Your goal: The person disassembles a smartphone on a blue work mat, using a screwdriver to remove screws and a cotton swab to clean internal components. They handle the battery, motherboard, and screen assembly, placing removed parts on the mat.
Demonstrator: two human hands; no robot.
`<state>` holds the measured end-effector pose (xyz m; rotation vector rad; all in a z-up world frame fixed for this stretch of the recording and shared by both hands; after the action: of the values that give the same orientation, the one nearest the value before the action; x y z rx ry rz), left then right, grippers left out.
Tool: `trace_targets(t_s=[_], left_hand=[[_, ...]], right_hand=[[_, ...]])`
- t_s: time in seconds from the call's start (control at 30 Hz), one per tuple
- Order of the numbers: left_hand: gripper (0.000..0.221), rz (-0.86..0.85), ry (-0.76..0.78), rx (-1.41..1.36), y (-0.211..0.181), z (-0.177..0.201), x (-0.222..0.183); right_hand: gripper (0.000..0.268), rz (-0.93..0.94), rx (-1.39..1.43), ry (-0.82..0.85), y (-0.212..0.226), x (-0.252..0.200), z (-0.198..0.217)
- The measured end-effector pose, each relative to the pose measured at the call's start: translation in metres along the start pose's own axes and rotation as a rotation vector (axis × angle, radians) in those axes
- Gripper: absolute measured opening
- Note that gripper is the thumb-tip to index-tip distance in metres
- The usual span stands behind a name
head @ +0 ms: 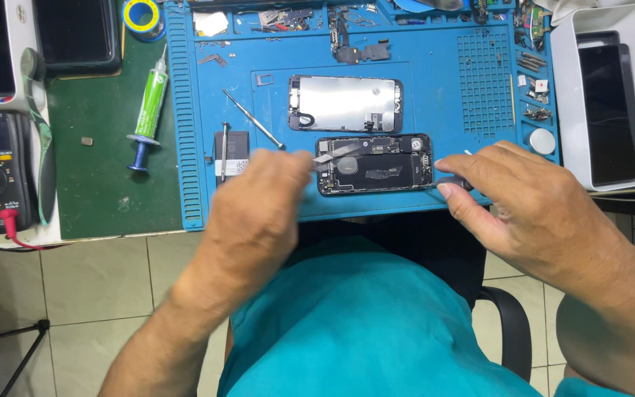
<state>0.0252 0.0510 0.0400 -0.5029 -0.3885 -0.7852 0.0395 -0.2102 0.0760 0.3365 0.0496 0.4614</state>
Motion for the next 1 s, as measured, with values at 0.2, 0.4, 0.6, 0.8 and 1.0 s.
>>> trace_targets(t_s=[0.2,0.4,0.6,0.8,1.0], left_hand=[[0.006,-0.266,0.022,0.236,-0.034,-0.035,0.030],[0.013,-0.267,0.033,0.342,-0.034,-0.044,0.030],[0.013,-0.275,0.018,0.335,-0.036,-0.049,0.029],[0.012,-0.282,-0.018,0.266,-0.032,-0.048,0.026],[0.008,-0.323,-0.025,0.287,-0.031,-0.051,0.025]], right_hand=[[0.028,-0.019,0.017,0.003,0.002,0.000,0.002],[0.019,0.004,0.023,-0.013,0.008,0.001,0.005],[0.019,0.009,-0.001,0.009,0.005,0.001,0.002],[0.018,-0.017,-0.055,0.023,0.006,0.001,0.001],[0.027,0.031,-0.037,0.028,0.011,0.000,0.005]])
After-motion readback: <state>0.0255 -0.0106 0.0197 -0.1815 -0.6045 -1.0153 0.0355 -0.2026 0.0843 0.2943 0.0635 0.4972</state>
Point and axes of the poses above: each hand's wrist, its own x-axis towards the middle knuckle, its own z-axis out of the back of the hand, y = z × x, the point moved 4 cm from there along x, towards the middle knuckle, and after that the axes turned 13 degrees about -z, right-handed, at the moved point
